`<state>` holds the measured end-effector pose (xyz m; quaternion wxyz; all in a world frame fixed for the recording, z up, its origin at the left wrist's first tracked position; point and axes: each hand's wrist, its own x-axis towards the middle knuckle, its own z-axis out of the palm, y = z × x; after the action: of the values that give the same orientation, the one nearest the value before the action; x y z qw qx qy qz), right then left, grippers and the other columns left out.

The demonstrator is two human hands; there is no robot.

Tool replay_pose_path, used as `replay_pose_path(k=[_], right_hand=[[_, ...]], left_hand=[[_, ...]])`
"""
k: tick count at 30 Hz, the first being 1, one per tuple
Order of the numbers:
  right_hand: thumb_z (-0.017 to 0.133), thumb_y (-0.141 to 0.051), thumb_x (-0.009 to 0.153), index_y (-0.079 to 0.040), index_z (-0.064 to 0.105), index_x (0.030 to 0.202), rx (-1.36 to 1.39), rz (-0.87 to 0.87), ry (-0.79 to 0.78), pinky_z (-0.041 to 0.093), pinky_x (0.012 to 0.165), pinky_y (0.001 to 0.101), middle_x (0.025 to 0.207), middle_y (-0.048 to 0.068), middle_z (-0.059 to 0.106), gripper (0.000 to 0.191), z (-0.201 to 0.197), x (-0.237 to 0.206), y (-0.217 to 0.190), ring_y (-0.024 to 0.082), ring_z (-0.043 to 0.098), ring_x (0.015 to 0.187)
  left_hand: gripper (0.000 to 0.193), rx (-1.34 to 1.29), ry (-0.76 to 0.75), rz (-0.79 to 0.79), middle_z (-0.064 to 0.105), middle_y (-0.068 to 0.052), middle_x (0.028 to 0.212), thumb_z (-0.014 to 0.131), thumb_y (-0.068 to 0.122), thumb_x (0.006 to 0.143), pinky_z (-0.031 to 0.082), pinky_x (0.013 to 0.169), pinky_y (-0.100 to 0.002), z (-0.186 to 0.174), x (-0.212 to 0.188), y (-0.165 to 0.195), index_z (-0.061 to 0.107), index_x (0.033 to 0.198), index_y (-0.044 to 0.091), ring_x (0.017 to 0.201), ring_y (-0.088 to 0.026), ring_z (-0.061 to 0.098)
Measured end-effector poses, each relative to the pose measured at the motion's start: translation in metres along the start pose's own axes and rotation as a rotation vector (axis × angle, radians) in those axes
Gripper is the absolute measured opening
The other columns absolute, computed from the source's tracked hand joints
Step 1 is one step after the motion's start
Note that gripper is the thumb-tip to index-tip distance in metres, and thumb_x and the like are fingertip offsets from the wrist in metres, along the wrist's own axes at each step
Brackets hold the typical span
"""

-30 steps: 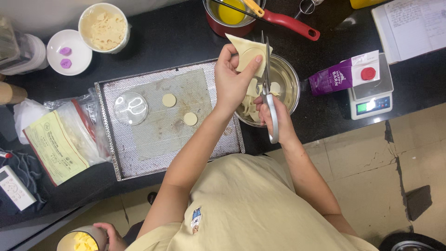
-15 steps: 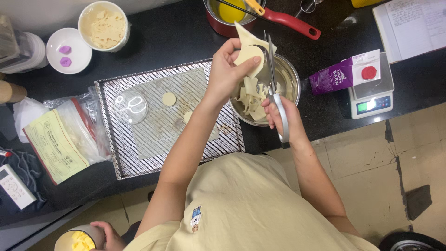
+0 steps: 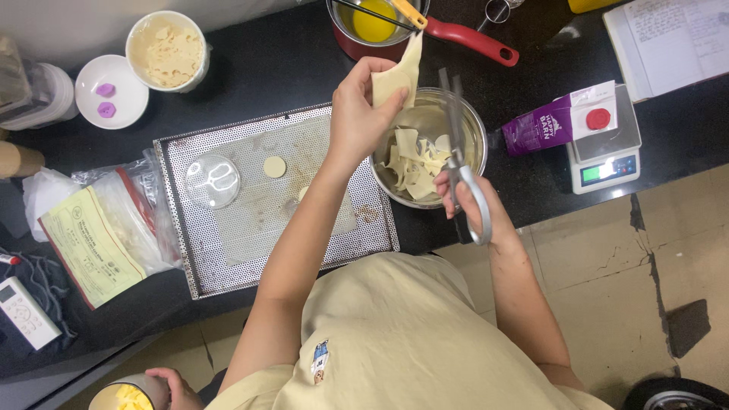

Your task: The person takes flat pale sheets from a metal bowl and cuts round pieces out of them using scissors, placing each cut circle onto a mesh tray beside the bowl while discarding scraps back into the bowl.

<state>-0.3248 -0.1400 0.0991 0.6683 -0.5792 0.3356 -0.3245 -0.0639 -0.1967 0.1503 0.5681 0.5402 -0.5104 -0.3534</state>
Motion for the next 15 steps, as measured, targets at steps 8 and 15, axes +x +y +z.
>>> replay_pose_path(k=[8,15], right_hand=[[0.051,-0.037,0.106,0.005,0.061,0.118,-0.014,0.044,-0.068,0.049,0.063,0.0247,0.094,0.005,0.060,0.045,0.015,-0.001,-0.002,0.009,0.055,0.072],[0.051,-0.036,0.105,0.003,0.061,0.119,-0.101,0.036,-0.001,0.049,0.062,0.0240,0.093,0.005,0.059,0.042,0.020,0.007,-0.010,0.008,0.053,0.069]], left_hand=[[0.028,-0.633,-0.074,-0.245,0.076,-0.006,0.100,0.074,0.017,0.095,0.059,0.077,-0.023,0.000,0.004,0.000,0.066,0.115,-0.001,0.087,-0.009,0.072],[0.029,-0.467,-0.174,-0.244,0.075,-0.005,0.092,0.071,0.023,0.097,0.057,0.067,-0.022,0.004,0.000,0.004,0.070,0.112,-0.002,0.078,-0.008,0.070]])
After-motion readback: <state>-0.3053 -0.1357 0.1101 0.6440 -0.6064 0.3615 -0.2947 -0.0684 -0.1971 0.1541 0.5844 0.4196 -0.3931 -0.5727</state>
